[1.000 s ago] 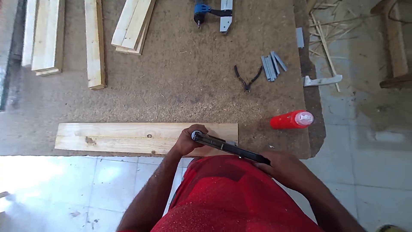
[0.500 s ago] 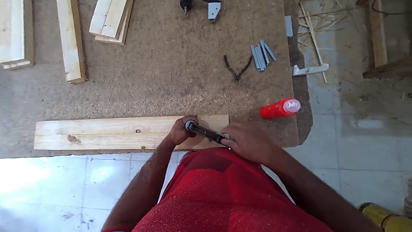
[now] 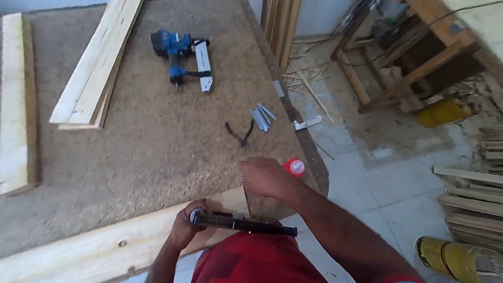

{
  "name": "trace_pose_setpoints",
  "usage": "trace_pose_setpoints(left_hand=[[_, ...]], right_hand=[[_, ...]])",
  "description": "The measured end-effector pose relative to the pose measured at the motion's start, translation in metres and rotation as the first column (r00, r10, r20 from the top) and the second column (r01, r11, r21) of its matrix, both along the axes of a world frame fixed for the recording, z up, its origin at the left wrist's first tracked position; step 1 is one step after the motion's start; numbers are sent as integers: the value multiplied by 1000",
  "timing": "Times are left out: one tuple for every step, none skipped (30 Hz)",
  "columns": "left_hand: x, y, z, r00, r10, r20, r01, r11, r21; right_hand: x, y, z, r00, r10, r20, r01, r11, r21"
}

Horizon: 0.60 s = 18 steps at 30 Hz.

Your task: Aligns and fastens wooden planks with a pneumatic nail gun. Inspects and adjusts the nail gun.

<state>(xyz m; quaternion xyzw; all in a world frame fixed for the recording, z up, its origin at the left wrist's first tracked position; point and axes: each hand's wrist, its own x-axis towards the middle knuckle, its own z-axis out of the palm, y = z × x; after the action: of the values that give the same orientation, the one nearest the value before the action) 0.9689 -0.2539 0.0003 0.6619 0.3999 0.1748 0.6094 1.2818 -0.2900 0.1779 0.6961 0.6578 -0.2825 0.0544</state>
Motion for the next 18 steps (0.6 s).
trace_pose_setpoints(left_hand=[[0, -1, -3, 1000, -1, 27, 1, 1000, 11], [-2, -3, -4, 999, 3, 54, -4, 1000, 23], [-3, -4, -5, 997, 10, 76, -13, 999, 37], [-4, -5, -5, 995, 12, 95, -16, 999, 47], [-3, -5, -3, 993, 6, 115, -11, 999, 46], [-2, -5, -1, 991, -2, 133, -3, 999, 34], [-2, -4, -1, 987, -11, 158, 7, 1000, 26], [-1, -2, -3, 983, -25, 180, 20, 999, 31], [0, 0, -6, 980, -40, 197, 33, 999, 43], [0, 1, -9, 977, -47, 207, 38, 998, 47], [0, 0, -11, 975, -46, 217, 38, 998, 41], [0, 0, -13, 972, -38, 231, 30, 999, 40], [0, 2, -15, 969, -28, 247, 18, 999, 43], [-1, 2, -18, 965, -16, 260, 4, 999, 47], [-4, 1, -21, 961, -12, 277, 0, 999, 45], [-6, -1, -24, 957, -16, 288, 5, 999, 40], [-6, -2, -25, 955, -24, 295, 14, 999, 36], [-6, -3, -23, 955, -28, 295, 20, 999, 31]], right_hand=[[14, 6, 14, 1000, -2, 27, 4, 998, -57], [27, 13, 23, 999, -15, 35, 18, 996, -86], [41, 20, 29, 999, -35, 30, 38, 995, -87], [55, 25, 34, 998, -57, 18, 58, 996, -70], [70, 30, 37, 997, -82, 3, 82, 995, -50], [86, 34, 38, 994, -105, -12, 104, 994, -27], [101, 37, 37, 991, -134, -22, 134, 991, -13], [115, 38, 34, 987, -162, -19, 162, 987, 11], [129, 39, 28, 980, -196, -21, 197, 980, 39], [142, 37, 22, 971, -238, -32, 239, 969, 59], [152, 35, 17, 959, -279, -48, 282, 956, 77], [160, 33, 15, 946, -318, -63, 323, 943, 83], [168, 31, 13, 931, -357, -75, 362, 929, 79], [177, 28, 10, 916, -392, -88, 399, 913, 84], [187, 23, 3, 897, -429, -103, 439, 893, 98], [199, 16, -8, 873, -476, -104, 486, 867, 112], [213, 9, -24, 842, -532, -92, 540, 829, 148], [227, 5, -42, 803, -592, -62, 592, 783, 194]])
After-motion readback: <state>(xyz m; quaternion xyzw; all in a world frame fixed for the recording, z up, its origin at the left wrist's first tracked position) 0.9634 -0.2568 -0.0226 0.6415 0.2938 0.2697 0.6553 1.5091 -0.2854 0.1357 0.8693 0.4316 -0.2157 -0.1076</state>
